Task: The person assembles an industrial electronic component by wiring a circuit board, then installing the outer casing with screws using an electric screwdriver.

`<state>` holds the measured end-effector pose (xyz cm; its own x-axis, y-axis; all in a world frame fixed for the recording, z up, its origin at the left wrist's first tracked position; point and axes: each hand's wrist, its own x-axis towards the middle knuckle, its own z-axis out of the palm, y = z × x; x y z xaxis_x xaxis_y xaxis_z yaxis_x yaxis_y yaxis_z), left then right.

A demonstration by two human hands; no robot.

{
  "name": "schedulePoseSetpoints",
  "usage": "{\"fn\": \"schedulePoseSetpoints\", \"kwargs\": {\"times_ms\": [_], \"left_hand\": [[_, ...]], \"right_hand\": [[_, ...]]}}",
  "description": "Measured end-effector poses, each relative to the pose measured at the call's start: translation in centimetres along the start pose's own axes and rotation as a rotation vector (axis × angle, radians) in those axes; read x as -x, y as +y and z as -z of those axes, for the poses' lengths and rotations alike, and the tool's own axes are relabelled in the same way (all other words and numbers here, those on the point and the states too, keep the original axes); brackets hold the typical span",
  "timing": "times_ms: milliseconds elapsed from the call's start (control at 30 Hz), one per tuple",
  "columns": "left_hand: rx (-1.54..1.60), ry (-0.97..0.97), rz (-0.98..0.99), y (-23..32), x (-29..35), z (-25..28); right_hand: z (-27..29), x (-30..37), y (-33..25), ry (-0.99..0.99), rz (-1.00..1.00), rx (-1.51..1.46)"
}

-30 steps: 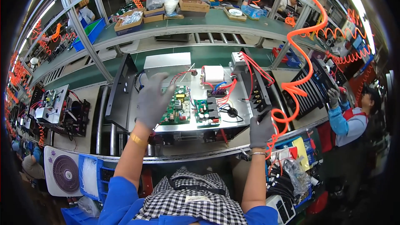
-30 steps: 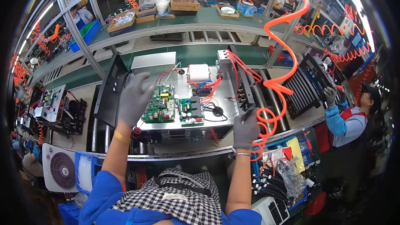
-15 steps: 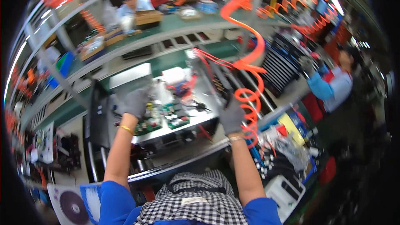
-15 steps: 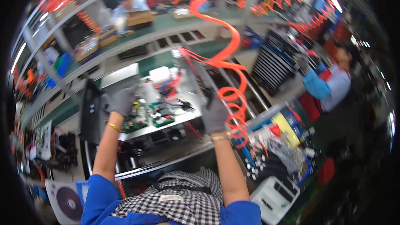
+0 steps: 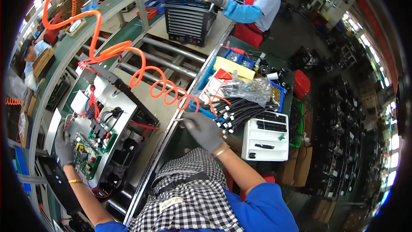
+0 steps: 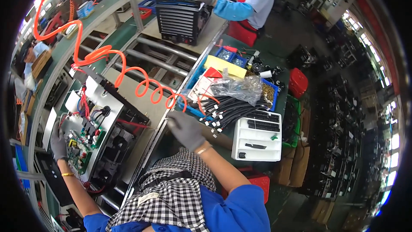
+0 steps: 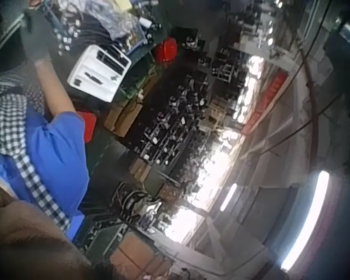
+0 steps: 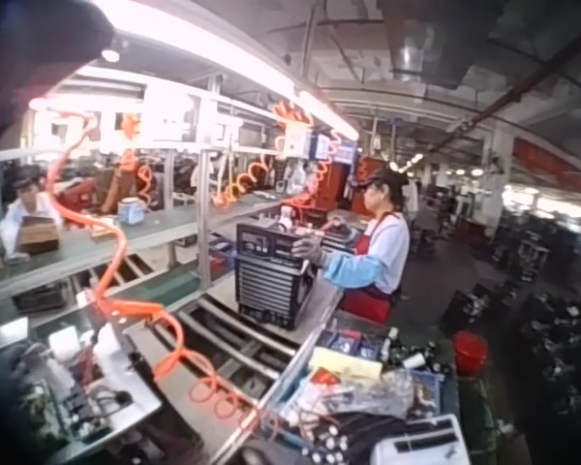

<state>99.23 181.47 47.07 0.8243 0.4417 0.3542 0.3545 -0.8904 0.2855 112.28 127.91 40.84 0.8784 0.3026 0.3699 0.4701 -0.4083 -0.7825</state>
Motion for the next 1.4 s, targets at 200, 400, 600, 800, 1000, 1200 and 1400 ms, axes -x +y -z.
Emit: {"fn": "schedulePoseSetpoints", "kwargs": {"times_ms": [200,400,600,800,1000,1200,1400], "left_hand": [[-0.081,0.007,0.220,0.9,0.6,1.2],[-0.284,0.184,0.042,1.3,0.8,3.4],[-0.017,0.200,0.090,6.5,1.0,5.2],[0.241,0.286,0.111,14.9,2.5,7.1],[0.479,0.297,0.057,23.0,5.2,5.9],[0.661,0.196,-0.037,28.4,5.4,4.6],[0.783,-0.058,-0.079,31.1,6.2,2.2]], "right_hand": [[8.5,10.4,12.1,0.336,-0.509,0.209],[16.6,17.8,20.4,0.290,-0.984,0.797],[18.9,16.6,24.1,0.106,-1.178,0.848],[20.0,17.6,24.7,0.122,-1.082,0.800],[18.4,19.9,22.0,-0.018,-0.954,0.742],[16.2,18.8,22.8,-0.070,-0.848,0.815],[17.8,18.9,20.6,0.095,-0.923,0.655]]}}
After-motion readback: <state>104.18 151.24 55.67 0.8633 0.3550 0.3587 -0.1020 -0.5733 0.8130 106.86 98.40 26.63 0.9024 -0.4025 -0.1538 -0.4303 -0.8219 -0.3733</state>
